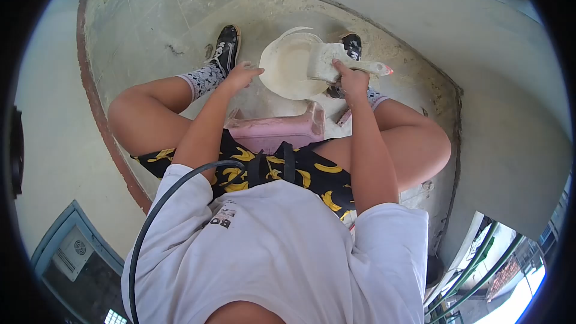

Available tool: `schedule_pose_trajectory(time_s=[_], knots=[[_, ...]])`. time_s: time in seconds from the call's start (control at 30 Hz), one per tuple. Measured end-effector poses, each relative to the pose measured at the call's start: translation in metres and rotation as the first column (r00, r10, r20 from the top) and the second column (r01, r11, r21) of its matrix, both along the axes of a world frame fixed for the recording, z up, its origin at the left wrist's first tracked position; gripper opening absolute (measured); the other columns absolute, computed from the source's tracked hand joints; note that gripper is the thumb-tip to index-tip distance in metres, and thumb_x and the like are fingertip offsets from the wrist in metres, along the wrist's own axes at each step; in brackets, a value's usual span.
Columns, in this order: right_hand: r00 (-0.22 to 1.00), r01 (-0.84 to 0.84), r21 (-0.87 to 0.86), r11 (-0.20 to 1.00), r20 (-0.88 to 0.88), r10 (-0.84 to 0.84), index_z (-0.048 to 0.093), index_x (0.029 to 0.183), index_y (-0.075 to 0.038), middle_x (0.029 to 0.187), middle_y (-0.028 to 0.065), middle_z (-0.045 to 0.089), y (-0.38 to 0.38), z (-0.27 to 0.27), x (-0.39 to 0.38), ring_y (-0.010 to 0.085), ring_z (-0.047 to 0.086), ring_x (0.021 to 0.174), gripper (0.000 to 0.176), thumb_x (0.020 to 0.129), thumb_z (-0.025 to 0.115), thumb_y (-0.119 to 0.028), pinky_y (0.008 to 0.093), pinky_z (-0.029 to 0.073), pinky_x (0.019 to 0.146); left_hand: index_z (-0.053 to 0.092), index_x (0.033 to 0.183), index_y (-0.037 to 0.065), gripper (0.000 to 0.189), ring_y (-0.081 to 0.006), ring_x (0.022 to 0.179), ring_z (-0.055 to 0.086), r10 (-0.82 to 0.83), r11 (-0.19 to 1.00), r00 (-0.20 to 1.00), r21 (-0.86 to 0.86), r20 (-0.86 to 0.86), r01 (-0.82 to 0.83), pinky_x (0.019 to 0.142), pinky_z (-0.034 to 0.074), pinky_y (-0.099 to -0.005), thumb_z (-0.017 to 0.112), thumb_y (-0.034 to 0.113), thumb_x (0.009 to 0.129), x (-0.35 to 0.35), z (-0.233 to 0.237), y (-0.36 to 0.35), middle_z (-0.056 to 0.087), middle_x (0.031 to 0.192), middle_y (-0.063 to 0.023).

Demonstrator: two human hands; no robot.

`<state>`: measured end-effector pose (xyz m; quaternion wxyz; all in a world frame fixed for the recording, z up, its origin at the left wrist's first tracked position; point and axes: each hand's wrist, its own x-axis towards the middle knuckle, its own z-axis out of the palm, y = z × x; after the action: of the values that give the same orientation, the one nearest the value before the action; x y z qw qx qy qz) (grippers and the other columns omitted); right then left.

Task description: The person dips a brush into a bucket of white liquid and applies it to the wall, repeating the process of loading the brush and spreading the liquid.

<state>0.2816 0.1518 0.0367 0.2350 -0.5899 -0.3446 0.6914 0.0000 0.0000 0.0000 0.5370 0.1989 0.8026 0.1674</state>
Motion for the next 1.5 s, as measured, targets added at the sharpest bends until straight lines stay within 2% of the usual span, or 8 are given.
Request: schedule_pose_trajectory(time_s=[0.07,0.3,0.4,0.67,0.9,1.23,1.3,1.5], knots=[[0.975,-0.161,0.18,0.97,0.18,0.129,0.068,0.11,0.0,0.093,0.014,0.071,-0.005,-0.001,0.002,0.0221,0.069,0.081,0.037,0.078,0.076,-0.015,0.0332,0.053,0.073,0.028,0.145,-0.005,0.087,-0.029,0.108,0.06,-0.006,1.0,0.999,0.013,0.037,0.005,0.084,0.052,-0.0362,0.071,0.035,0.082,0.004,0.004,-0.002,0.055,0.127,-0.0219],[0.884,-0.405,0.516,0.755,0.432,0.179,0.066,0.111,0.004,0.087,0.0123,0.07,-0.021,-0.023,-0.046,0.0157,0.066,0.074,0.041,0.075,0.076,-0.014,0.0304,0.051,0.07,0.034,0.144,0.0,0.074,-0.0259,0.1,0.064,-0.033,0.999,0.978,0.042,0.204,0.025,0.08,0.053,-0.0354,0.068,0.028,0.085,-0.004,-0.018,0.015,0.058,0.124,-0.0175],[0.828,-0.492,0.573,0.656,0.542,0.147,0.065,0.115,0.002,0.077,0.008,0.067,-0.038,-0.027,-0.069,0.013,0.058,0.063,0.043,0.076,0.075,-0.014,0.0287,0.048,0.061,0.044,0.137,-0.004,0.069,-0.0147,0.074,0.065,0.01,0.994,0.982,0.106,0.191,-0.031,0.058,0.051,-0.0292,0.069,0.026,0.08,-0.01,-0.028,0.012,0.068,0.092,-0.0146],[0.797,-0.553,0.54,0.635,0.566,0.213,0.064,0.116,0.001,0.087,0.0118,0.07,-0.055,-0.044,-0.085,0.014,0.063,0.07,0.043,0.078,0.074,-0.016,0.0288,0.05,0.067,0.06,0.124,0.002,0.049,-0.0322,0.11,0.061,-0.073,0.984,0.997,0.165,0.027,0.067,0.094,0.047,-0.0351,0.064,0.022,0.08,-0.001,-0.038,0.021,0.063,0.117,-0.0229],[0.795,-0.557,0.573,0.602,0.577,0.186,0.066,0.113,0.004,0.073,0.0084,0.068,-0.057,-0.06,-0.088,0.0119,0.059,0.06,0.04,0.077,0.073,-0.013,0.0271,0.049,0.062,0.06,0.126,0.003,0.048,-0.0317,0.109,0.062,0.02,0.995,0.97,0.086,0.241,-0.042,0.093,0.047,-0.0359,0.064,0.02,0.08,-0.005,-0.031,0.016,0.063,0.119,-0.0207],[0.761,-0.598,0.544,0.588,0.617,0.203,0.065,0.114,0.005,0.068,0.0058,0.065,-0.059,-0.065,-0.092,0.0103,0.057,0.057,0.043,0.076,0.074,-0.014,0.0276,0.047,0.058,0.059,0.125,0.0,0.056,-0.032,0.113,0.06,-0.045,0.972,0.989,0.234,0.143,0.011,0.096,0.046,-0.0351,0.068,0.028,0.077,-0.008,-0.05,0.009,0.062,0.121,-0.0221],[0.766,-0.577,0.51,0.637,0.609,0.206,0.065,0.115,0.0,0.082,0.016,0.07,-0.06,-0.066,-0.091,0.0234,0.07,0.074,0.04,0.077,0.071,-0.013,0.0339,0.052,0.067,0.059,0.125,0.0,0.059,-0.0319,0.113,0.06,-0.022,0.976,0.99,0.216,0.138,-0.008,0.096,0.046,-0.035,0.069,0.031,0.076,-0.009,-0.045,0.01,0.062,0.121,-0.0222],[0.753,-0.591,0.485,0.644,0.618,0.226,0.065,0.115,0.0,0.079,0.0132,0.07,-0.059,-0.066,-0.089,0.0184,0.068,0.069,0.04,0.077,0.071,-0.013,0.0328,0.051,0.064,0.06,0.124,0.001,0.062,-0.031,0.114,0.06,0.056,0.971,0.998,0.235,-0.019,-0.05,0.097,0.046,-0.0352,0.068,0.036,0.074,-0.012,-0.023,0.012,0.062,0.122,-0.0218]])
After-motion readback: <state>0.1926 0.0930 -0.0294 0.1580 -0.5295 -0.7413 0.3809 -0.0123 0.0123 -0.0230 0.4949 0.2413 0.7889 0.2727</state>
